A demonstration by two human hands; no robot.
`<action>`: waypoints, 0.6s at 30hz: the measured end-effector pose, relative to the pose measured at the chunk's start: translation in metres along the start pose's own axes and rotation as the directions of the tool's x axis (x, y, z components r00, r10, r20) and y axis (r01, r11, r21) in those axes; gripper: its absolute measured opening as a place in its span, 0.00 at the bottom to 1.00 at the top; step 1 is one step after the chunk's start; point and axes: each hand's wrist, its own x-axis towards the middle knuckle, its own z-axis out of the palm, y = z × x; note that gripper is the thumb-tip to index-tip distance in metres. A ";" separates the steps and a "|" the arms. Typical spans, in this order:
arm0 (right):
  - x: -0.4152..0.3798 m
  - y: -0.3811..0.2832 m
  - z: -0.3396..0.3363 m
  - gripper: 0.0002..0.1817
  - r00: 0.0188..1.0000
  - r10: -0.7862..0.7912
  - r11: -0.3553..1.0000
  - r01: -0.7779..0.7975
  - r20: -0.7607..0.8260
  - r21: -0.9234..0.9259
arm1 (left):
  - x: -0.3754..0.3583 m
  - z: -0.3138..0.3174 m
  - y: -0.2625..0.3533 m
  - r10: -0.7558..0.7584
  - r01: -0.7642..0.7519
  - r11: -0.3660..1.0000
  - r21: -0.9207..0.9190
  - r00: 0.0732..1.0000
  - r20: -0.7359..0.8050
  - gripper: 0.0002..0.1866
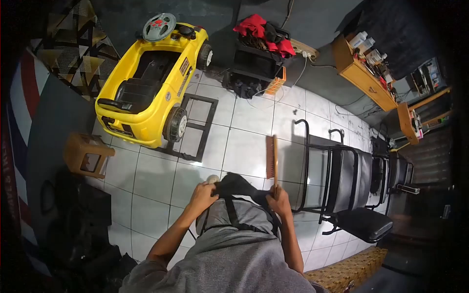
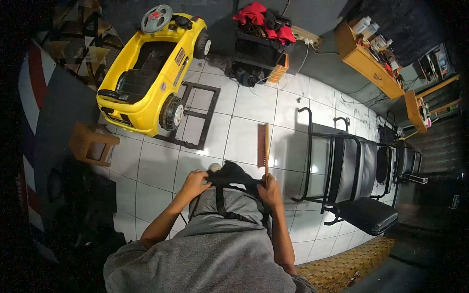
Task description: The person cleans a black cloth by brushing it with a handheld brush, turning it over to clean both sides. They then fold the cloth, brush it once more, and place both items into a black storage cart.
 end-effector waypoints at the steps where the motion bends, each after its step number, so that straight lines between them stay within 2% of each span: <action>1: 0.003 0.013 0.007 0.14 0.996 -0.061 0.994 0.066 0.060 -0.087 | -0.002 0.004 -0.009 0.001 -0.001 1.000 -0.008 1.000 -0.006 0.13; 2: 0.008 0.024 0.012 0.14 0.985 -0.119 0.976 0.139 0.122 -0.169 | 0.000 0.009 -0.018 0.063 -0.059 0.996 0.067 0.996 -0.067 0.11; 3: 0.015 0.031 0.015 0.14 0.984 -0.132 0.973 0.151 0.116 -0.176 | 0.008 0.014 -0.025 0.131 -0.113 0.983 0.147 0.983 -0.127 0.10; 4: 0.022 0.035 0.016 0.15 0.974 -0.118 0.954 0.166 0.194 -0.252 | 0.022 0.017 -0.029 0.138 -0.117 0.982 0.146 0.981 -0.140 0.10; 5: 0.028 0.039 0.018 0.16 0.958 -0.094 0.929 0.182 0.270 -0.321 | 0.040 0.020 -0.030 0.117 -0.116 0.993 0.016 0.976 -0.182 0.09; 6: 0.035 0.039 0.018 0.16 0.979 -0.054 0.959 0.105 0.195 -0.263 | 0.058 0.020 -0.026 0.092 -0.119 0.986 -0.113 0.972 -0.218 0.09; 7: 0.049 0.042 0.015 0.15 0.986 -0.095 0.937 0.136 0.139 -0.322 | 0.074 0.012 -0.005 -0.062 -0.015 0.960 -0.280 0.962 -0.265 0.09; 8: 0.066 0.044 0.007 0.13 0.987 -0.139 0.909 0.162 0.086 -0.384 | 0.095 0.005 0.009 0.007 -0.108 0.956 -0.272 0.938 -0.346 0.07; 9: 0.078 0.025 -0.008 0.11 0.952 -0.305 0.899 0.277 -0.031 -0.338 | 0.113 -0.007 0.030 0.070 -0.173 0.962 -0.212 0.904 -0.422 0.05; 10: 0.085 -0.004 -0.029 0.12 0.923 -0.367 0.861 0.289 -0.116 -0.419 | 0.127 -0.023 0.056 0.111 -0.235 0.951 -0.200 0.866 -0.488 0.06; 11: 0.087 -0.033 -0.051 0.14 0.877 -0.417 0.881 0.325 -0.239 -0.345 | 0.135 -0.041 0.085 0.133 -0.307 0.921 -0.239 0.826 -0.548 0.09; 12: 0.066 -0.097 -0.077 0.14 0.810 -0.474 0.865 0.355 -0.344 -0.354 | 0.135 -0.070 0.117 0.232 -0.426 0.874 -0.233 0.787 -0.572 0.12; 13: 0.064 -0.118 -0.093 0.17 0.785 -0.435 0.900 0.396 -0.441 -0.183 | 0.130 -0.095 0.144 0.307 -0.505 0.844 -0.180 0.730 -0.611 0.14; 14: 0.051 -0.149 -0.112 0.19 0.733 -0.439 0.894 0.414 -0.520 -0.171 | 0.114 -0.124 0.175 0.305 -0.500 0.838 -0.220 0.763 -0.570 0.15; 15: 0.037 -0.174 -0.125 0.21 0.672 -0.438 0.886 0.434 -0.597 -0.163 | 0.106 -0.139 0.191 0.348 -0.571 0.787 -0.234 0.723 -0.597 0.17; 17: 0.026 -0.184 -0.132 0.21 0.489 -0.505 0.789 0.596 -0.711 -0.152 | 0.100 -0.148 0.201 0.484 -0.616 0.782 0.088 0.514 -0.708 0.20; 18: 0.032 -0.176 -0.126 0.21 0.412 -0.527 0.704 0.701 -0.743 -0.111 | 0.094 -0.143 0.197 0.485 -0.554 0.820 0.143 0.540 -0.688 0.22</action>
